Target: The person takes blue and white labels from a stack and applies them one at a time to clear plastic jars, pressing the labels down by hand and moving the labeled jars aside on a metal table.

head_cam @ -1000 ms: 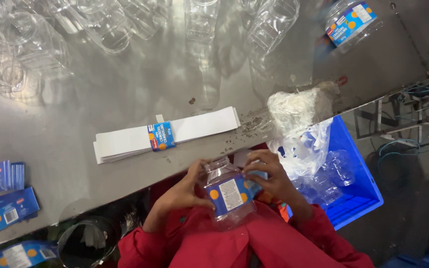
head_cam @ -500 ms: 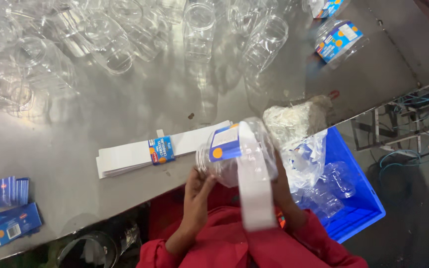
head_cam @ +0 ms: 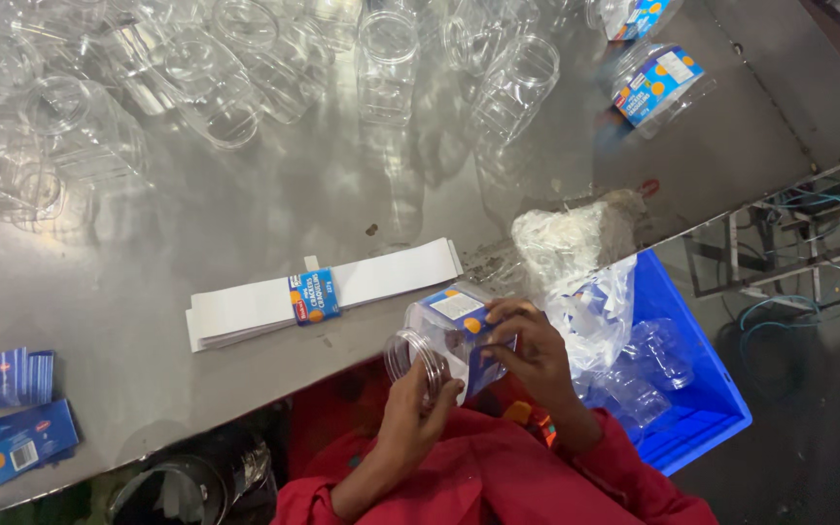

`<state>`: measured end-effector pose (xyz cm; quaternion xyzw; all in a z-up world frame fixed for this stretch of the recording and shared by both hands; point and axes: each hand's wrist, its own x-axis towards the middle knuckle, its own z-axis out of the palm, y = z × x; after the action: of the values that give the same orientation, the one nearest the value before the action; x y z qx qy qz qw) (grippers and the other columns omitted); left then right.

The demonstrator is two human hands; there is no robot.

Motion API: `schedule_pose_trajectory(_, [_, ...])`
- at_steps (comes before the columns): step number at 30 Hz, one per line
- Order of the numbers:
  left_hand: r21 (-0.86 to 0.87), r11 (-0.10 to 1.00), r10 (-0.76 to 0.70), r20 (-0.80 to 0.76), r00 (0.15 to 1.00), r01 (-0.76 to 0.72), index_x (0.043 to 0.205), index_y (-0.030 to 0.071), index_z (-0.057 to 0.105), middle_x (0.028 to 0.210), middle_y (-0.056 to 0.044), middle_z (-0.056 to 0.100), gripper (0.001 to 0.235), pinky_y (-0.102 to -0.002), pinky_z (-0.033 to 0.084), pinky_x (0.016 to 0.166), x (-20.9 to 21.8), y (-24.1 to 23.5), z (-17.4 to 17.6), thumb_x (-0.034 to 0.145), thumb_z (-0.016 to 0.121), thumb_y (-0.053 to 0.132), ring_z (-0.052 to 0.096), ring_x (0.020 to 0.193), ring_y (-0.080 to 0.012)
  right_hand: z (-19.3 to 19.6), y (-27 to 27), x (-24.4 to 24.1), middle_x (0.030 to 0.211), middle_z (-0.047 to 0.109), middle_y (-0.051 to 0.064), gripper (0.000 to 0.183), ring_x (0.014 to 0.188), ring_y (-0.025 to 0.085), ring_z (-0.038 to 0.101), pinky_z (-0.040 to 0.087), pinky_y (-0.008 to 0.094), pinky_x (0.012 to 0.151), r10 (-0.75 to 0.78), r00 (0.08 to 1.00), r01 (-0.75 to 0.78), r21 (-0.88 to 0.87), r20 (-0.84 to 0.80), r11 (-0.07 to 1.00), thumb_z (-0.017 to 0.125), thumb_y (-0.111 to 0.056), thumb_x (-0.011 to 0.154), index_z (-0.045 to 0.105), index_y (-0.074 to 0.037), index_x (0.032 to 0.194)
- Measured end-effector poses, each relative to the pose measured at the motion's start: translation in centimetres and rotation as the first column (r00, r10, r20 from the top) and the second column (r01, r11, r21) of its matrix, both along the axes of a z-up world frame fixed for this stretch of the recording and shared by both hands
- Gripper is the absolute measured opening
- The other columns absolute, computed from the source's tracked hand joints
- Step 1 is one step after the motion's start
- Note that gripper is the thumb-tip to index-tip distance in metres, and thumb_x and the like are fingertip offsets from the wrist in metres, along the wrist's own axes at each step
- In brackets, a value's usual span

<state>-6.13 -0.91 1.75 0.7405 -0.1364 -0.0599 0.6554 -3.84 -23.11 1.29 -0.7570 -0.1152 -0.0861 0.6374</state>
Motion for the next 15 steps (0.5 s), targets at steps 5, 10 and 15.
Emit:
schedule_pose_trajectory(5, [0.011,1.0,-0.019,0.036,0.999,0.018,0.097,0.002,0.056,0.072,-0.012,0.065,0.019,-0.035,0.048,0.055,0.2,0.5,0.5,0.092,0.072,0.011,0.062,0.059,-0.0235,-2.2,1.6,0.2,0.13,0.055,0.013,0.048,0.118,0.021,0.056,0.049,0.037,0.101,0.0,1.0,0.007,0.297,-0.025,0.955,0.08,0.006,0.084,0.057,-0.002,0.125])
schedule_pose_trajectory(10, [-0.139,0.99,-0.005,0.036,0.999,0.01,0.102,0.0,0.063,0.077,-0.009,0.07,0.016,-0.031,0.054,0.061,0.1,1.8,0.4,0.093,0.074,0.008,0.07,0.067,-0.0203,-1.8,0.7,3.1,0.156,0.045,0.017,0.082,0.142,0.028,0.05,0.047,0.04,0.117,0.311,0.909,-0.111,0.558,-0.278,0.822,0.066,-0.046,0.093,0.034,-0.004,0.155])
schedule_pose_trajectory(15, [-0.057,0.954,0.298,0.319,0.9,-0.295,0.136,-0.006,0.048,0.135,-0.023,0.055,0.053,-0.042,0.039,0.108,3.1,2.7,1.8,0.09,0.071,0.006,0.053,0.127,-0.0351,-0.5,-2.1,5.0,0.164,0.022,0.021,0.106,0.151,0.033,0.029,0.031,0.046,0.123,-0.13,0.991,0.132,-0.121,0.023,0.984,0.082,-0.043,0.084,0.022,-0.002,0.162])
